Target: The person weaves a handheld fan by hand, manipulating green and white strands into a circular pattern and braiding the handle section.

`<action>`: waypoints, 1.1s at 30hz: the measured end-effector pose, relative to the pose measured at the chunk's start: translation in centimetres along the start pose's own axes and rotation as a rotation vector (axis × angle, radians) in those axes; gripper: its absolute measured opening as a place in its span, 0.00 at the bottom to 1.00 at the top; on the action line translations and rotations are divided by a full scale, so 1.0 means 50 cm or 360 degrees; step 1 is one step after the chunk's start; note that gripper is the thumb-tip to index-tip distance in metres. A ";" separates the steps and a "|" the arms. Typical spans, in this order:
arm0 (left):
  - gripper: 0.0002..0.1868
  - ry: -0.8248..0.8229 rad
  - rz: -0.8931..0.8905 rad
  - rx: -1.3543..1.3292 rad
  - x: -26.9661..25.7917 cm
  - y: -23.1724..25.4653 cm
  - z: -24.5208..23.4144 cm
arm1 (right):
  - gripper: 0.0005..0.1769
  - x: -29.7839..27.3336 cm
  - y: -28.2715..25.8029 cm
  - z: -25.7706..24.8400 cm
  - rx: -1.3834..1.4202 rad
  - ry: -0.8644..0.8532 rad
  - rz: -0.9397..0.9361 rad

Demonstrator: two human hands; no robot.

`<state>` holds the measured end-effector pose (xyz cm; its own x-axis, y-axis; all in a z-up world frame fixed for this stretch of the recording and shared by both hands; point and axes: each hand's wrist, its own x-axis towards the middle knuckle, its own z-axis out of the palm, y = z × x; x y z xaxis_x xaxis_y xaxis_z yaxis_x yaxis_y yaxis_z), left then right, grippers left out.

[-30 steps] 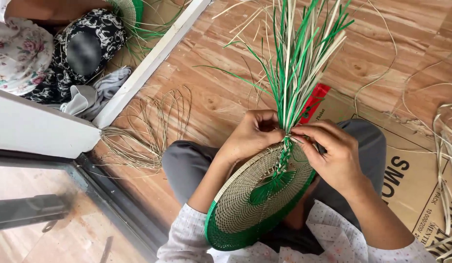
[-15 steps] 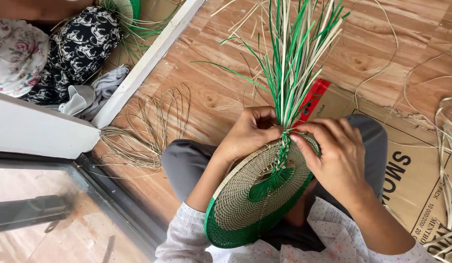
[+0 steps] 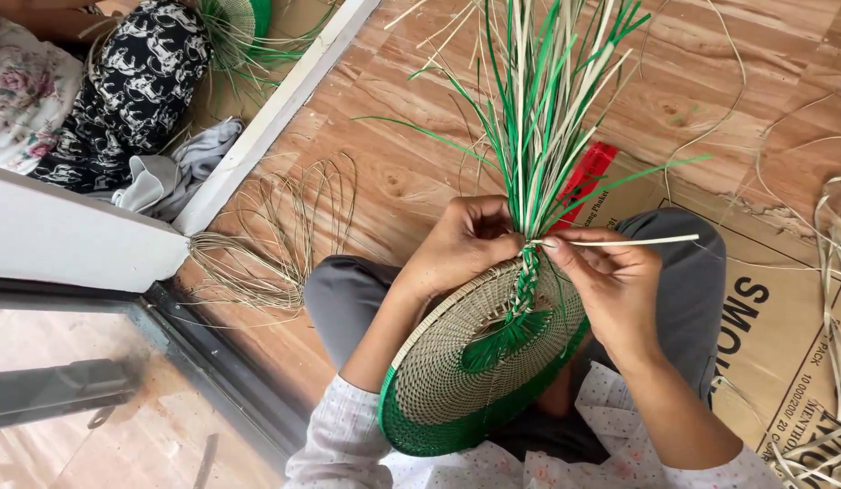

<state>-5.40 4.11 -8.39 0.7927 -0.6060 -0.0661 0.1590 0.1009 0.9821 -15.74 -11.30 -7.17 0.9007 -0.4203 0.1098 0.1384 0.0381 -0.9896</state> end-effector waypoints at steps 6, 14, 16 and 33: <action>0.09 0.0014 0.0018 0.0076 0.007 -0.024 -0.025 | 0.07 0.010 0.026 0.009 0.0010 -0.0062 -0.0036; 0.11 -0.0050 0.0132 0.0466 -0.025 0.074 -0.020 | 0.05 0.014 0.024 0.046 -0.0131 -0.0101 -0.0344; 0.08 -0.0002 0.0111 0.0547 -0.004 0.033 -0.044 | 0.05 0.017 0.022 0.052 -0.0136 -0.0121 -0.0352; 0.06 -0.0022 -0.0012 0.0400 0.015 0.006 -0.034 | 0.07 0.036 -0.050 0.024 -0.0531 -0.0331 -0.0792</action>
<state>-3.74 5.04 -8.46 0.7838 -0.6168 -0.0731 0.0123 -0.1021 0.9947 -13.97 -11.08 -4.37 0.8274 -0.1287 0.5466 0.4555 -0.4154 -0.7874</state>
